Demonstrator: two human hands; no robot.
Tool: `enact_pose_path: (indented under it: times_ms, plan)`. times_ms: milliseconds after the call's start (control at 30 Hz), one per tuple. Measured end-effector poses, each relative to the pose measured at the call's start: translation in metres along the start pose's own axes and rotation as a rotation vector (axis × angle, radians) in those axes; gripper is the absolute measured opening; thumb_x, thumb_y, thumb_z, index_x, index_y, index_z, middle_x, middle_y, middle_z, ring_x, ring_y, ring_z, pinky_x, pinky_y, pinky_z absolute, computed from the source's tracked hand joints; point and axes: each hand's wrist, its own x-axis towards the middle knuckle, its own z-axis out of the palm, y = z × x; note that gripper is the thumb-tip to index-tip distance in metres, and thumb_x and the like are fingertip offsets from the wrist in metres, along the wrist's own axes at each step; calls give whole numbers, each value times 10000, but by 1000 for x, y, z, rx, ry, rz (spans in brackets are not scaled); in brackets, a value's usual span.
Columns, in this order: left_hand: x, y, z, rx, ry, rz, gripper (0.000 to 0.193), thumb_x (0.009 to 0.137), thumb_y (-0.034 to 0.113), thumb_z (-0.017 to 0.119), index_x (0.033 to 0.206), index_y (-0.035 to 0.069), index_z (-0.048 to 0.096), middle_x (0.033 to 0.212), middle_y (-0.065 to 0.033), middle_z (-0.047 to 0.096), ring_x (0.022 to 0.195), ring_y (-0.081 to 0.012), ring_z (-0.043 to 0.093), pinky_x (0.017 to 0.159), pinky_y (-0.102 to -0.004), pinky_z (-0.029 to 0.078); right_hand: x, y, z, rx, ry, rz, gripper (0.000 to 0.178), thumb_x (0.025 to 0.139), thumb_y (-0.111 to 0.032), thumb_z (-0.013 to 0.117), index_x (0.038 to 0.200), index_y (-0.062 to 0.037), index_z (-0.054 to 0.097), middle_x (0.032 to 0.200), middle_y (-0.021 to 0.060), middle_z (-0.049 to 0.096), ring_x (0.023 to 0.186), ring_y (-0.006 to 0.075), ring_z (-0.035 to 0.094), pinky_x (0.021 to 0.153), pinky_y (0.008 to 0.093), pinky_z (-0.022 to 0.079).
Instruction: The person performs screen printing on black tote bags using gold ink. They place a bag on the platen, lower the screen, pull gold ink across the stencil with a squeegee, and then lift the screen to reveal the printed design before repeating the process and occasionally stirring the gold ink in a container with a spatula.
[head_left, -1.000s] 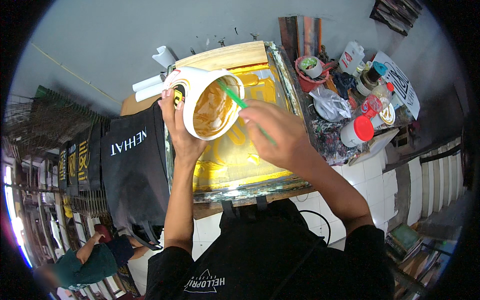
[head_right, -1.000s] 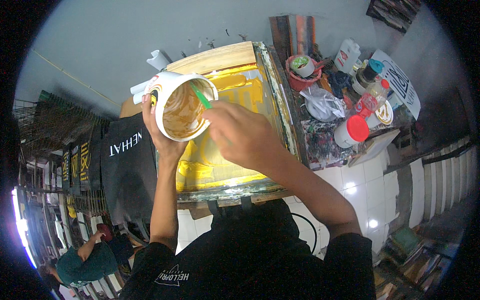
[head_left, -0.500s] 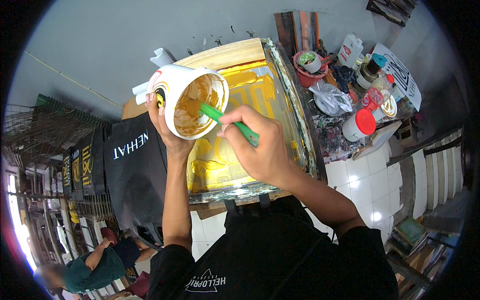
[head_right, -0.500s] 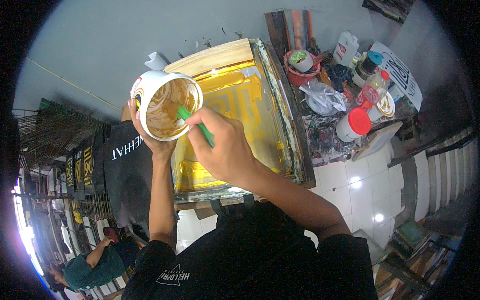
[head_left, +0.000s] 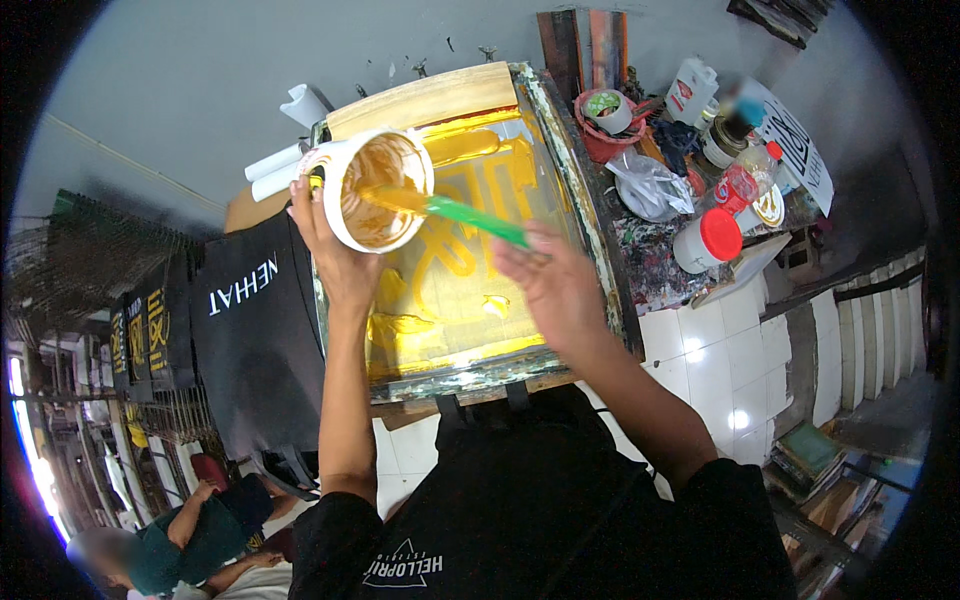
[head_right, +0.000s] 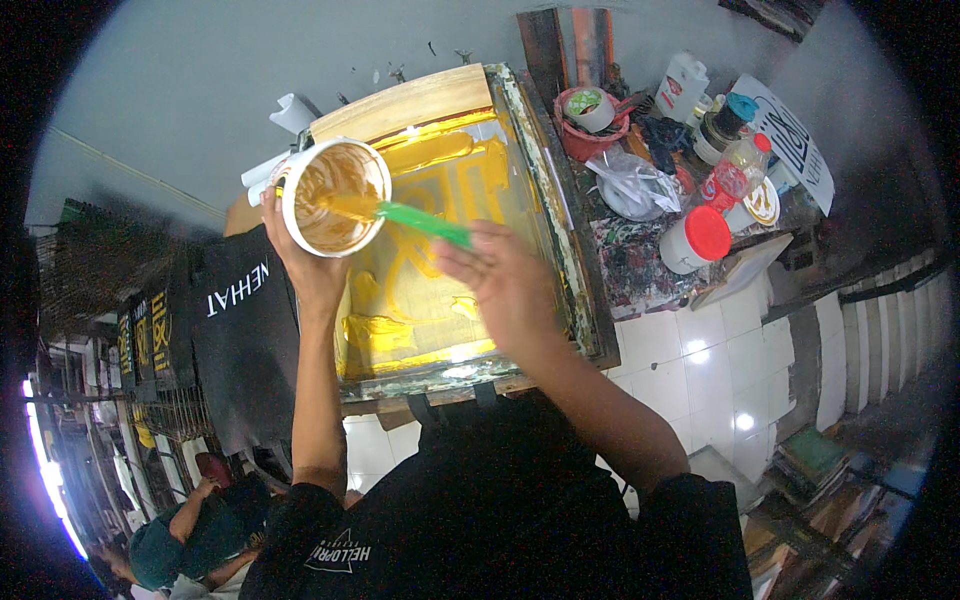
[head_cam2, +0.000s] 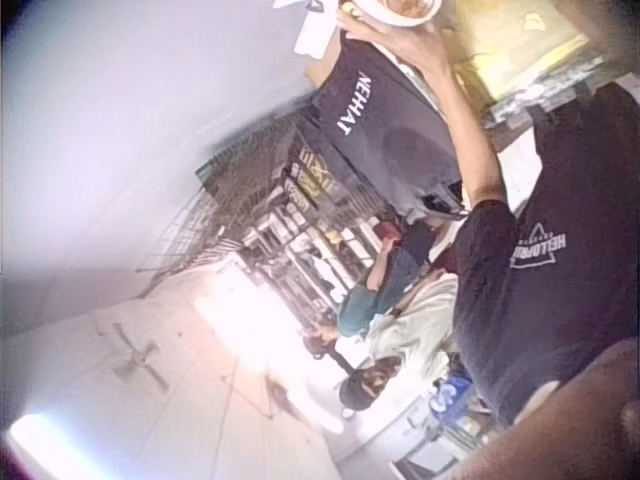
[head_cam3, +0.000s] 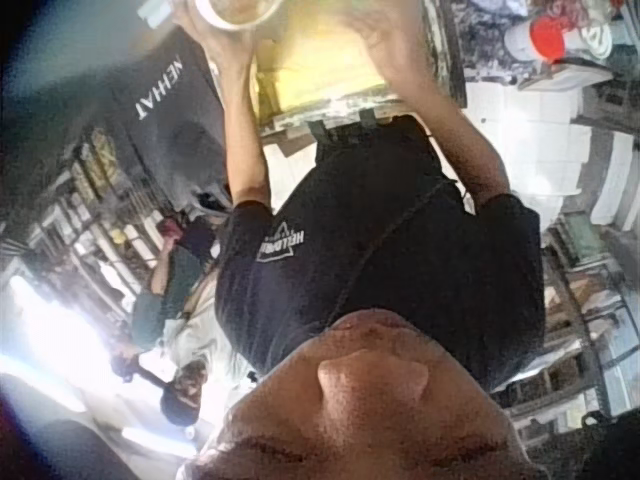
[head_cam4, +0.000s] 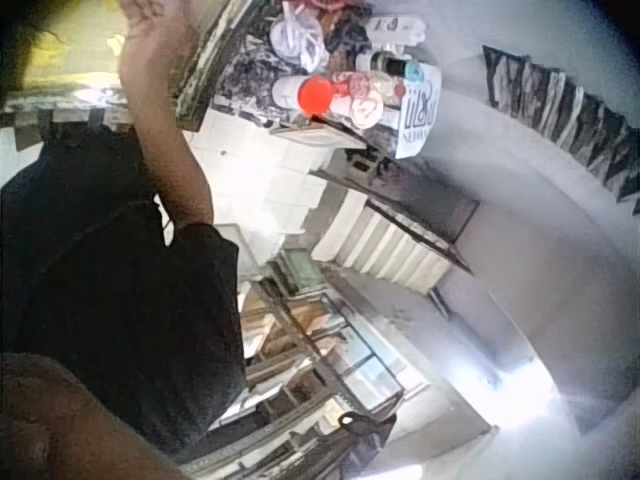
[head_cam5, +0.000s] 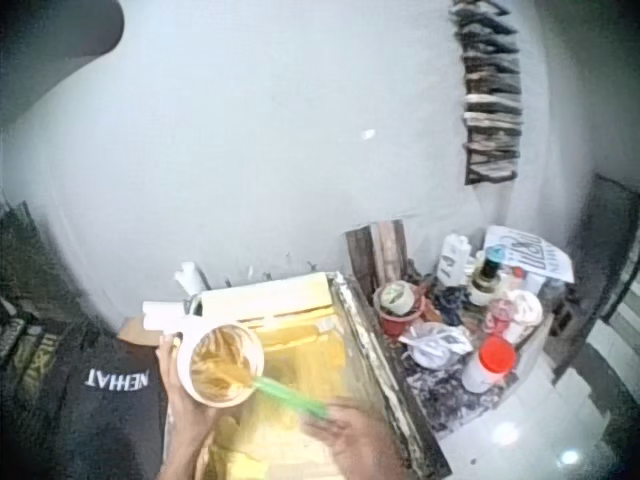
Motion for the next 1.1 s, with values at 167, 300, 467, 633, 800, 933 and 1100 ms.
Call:
enact_pose_path:
  times_ms: [167,300,467,633,800,933,1100]
  plan:
    - [1,-11,-20,-93,77,-160,1091,699,152,942,1551,1,277,1539,-205,409,1446,-343,410,1220,-473,301,-30,-61,-45,-639,34,-312,268,978,-51,592,1233,29,616,1056,205,724,1053,345,725,941,444,593]
    - [-9,-8,-42,-200,103,-272,1139,695,159,952,1565,-9,236,1559,-220,370,1450,-342,401,1217,-465,315,-45,-73,-73,-1642,-398,-656,419,903,30,646,1312,-62,625,1139,184,716,1094,346,705,953,436,579]
    - [-23,-4,-56,-221,126,-337,1188,696,146,953,1586,-2,179,1586,-224,347,1464,-328,399,1232,-449,306,-43,-49,-66,-1839,-1056,-613,468,767,-2,733,1217,-113,666,1361,156,605,1219,334,631,968,434,573]
    - [-30,1,-63,-251,117,-407,1171,703,141,943,1586,-11,188,1572,-218,381,1434,-313,445,1214,-438,332,-25,-33,-57,-1978,-1380,-521,335,778,-127,762,1097,-89,666,1306,127,618,1185,319,625,951,430,573]
    - [-40,-2,-68,-228,74,-428,1160,703,194,944,1580,-19,216,1568,-221,394,1431,-312,452,1205,-434,340,-20,-64,-27,-1964,-1432,-160,277,760,-92,765,1027,-84,692,1282,83,640,1165,303,635,929,419,577]
    - [-41,0,-68,-291,-7,-443,1173,679,233,964,1570,-23,247,1587,-231,373,1454,-342,427,1222,-441,315,-17,-99,-18,-1662,-1268,-391,276,743,-7,743,1010,-77,745,1219,125,704,1093,310,691,895,416,584]
    - [-35,3,-58,-417,-205,-505,1188,629,208,990,1562,-25,291,1594,-228,379,1483,-332,396,1227,-428,321,-26,-150,15,-1420,-878,-460,230,733,59,727,940,-26,779,1105,224,741,977,334,736,853,401,582]
